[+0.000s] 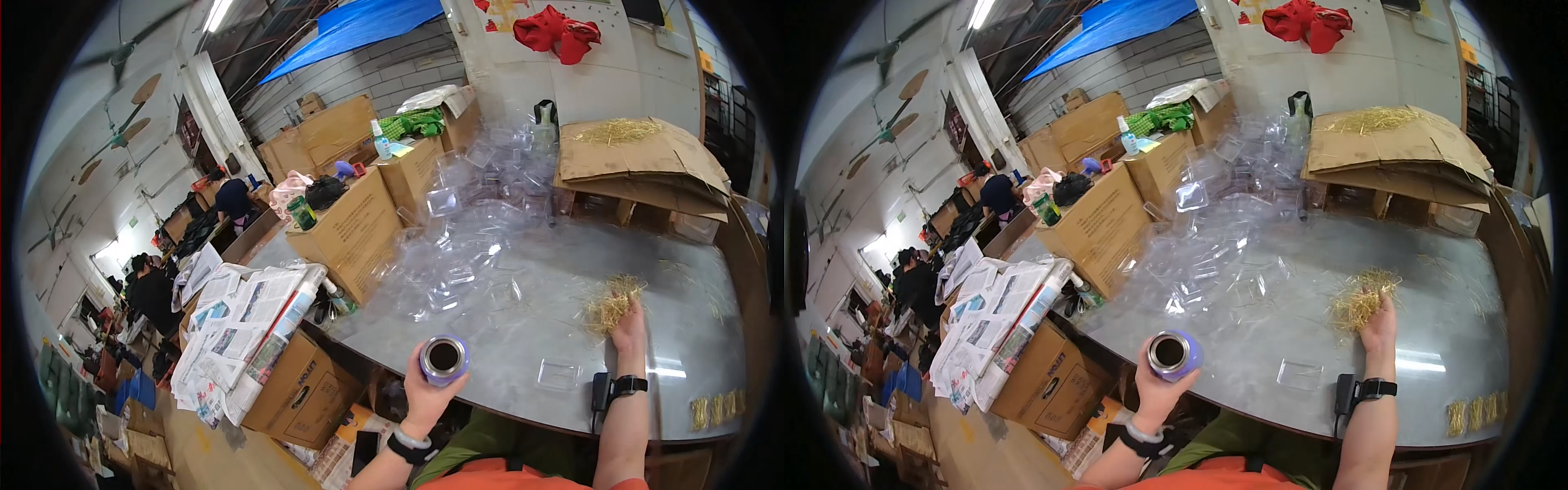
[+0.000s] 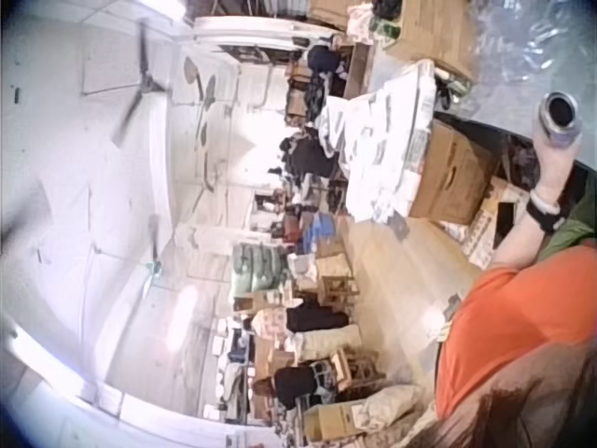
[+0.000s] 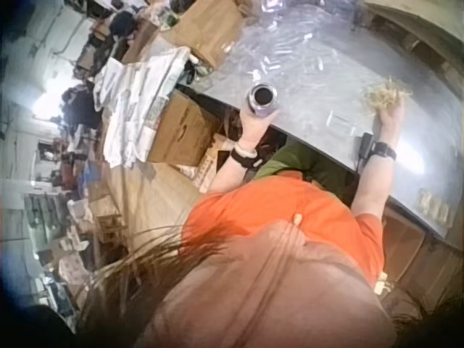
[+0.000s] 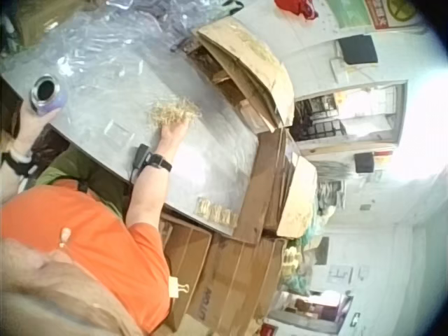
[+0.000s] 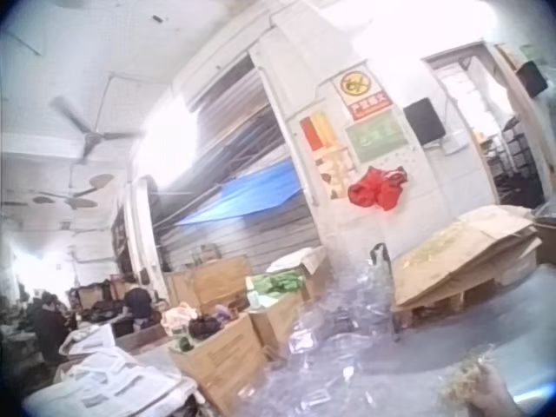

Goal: Sort and count small gold-colored metal wires at a workbench.

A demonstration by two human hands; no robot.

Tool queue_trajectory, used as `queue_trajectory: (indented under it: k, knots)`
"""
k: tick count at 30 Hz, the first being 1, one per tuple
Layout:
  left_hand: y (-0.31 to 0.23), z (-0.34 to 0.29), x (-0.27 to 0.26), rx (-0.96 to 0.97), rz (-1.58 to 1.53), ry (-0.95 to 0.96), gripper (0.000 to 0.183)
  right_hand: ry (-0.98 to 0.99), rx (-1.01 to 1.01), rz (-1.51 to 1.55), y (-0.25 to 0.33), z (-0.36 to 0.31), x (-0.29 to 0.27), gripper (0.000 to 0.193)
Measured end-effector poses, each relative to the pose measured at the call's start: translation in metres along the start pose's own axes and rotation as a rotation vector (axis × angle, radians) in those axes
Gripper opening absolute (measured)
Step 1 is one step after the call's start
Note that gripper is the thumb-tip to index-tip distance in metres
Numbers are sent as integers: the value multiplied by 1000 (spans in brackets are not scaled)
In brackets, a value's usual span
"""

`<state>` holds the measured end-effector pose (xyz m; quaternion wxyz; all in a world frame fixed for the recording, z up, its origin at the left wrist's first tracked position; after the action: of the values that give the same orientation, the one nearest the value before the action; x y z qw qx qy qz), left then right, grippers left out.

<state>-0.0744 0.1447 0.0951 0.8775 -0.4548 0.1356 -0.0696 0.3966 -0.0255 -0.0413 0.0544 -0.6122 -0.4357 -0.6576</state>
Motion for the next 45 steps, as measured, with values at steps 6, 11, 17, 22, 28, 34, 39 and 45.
queue_trajectory:
  k: [6, 11, 17, 22, 28, 34, 39, 45]
  knots:
    - [-19, 6, 33, 45, 4, 91, 85, 33, -8, -25, 4, -1, 3, 39]
    - [-39, 0, 34, 83, -14, 116, 85, 13, -20, -65, 4, -7, 9, 39]
    - [-125, 17, 23, 359, 47, 151, 93, 1, -51, -40, 0, -1, 3, 38]
    - [-219, 25, 12, 647, 60, 160, 98, 20, -59, -48, 4, -3, 6, 39]
    - [-276, 12, -13, 798, -41, 144, 68, -25, -86, 7, 12, 0, -1, 37]
    - [-283, 3, -24, 985, -58, 215, 62, 13, -60, 21, 5, 4, -7, 36]
    - [-329, -12, -41, 998, -25, 245, 58, 34, -56, 15, -6, 6, 5, 37]
    - [-336, -9, -47, 1112, -78, 219, 55, 31, -100, -5, 12, 5, -7, 39]
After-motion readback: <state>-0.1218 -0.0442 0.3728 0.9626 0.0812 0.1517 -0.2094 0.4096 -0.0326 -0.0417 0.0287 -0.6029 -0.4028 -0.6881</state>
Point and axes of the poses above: each hand's wrist, its own z-axis towards the middle knuckle, its own x-axis out of the palm, y = z × x, the point moved 9 cm from there along z, towards the middle knuckle, and after that the axes turned 1 degree about -x, right-handed, at the moved point
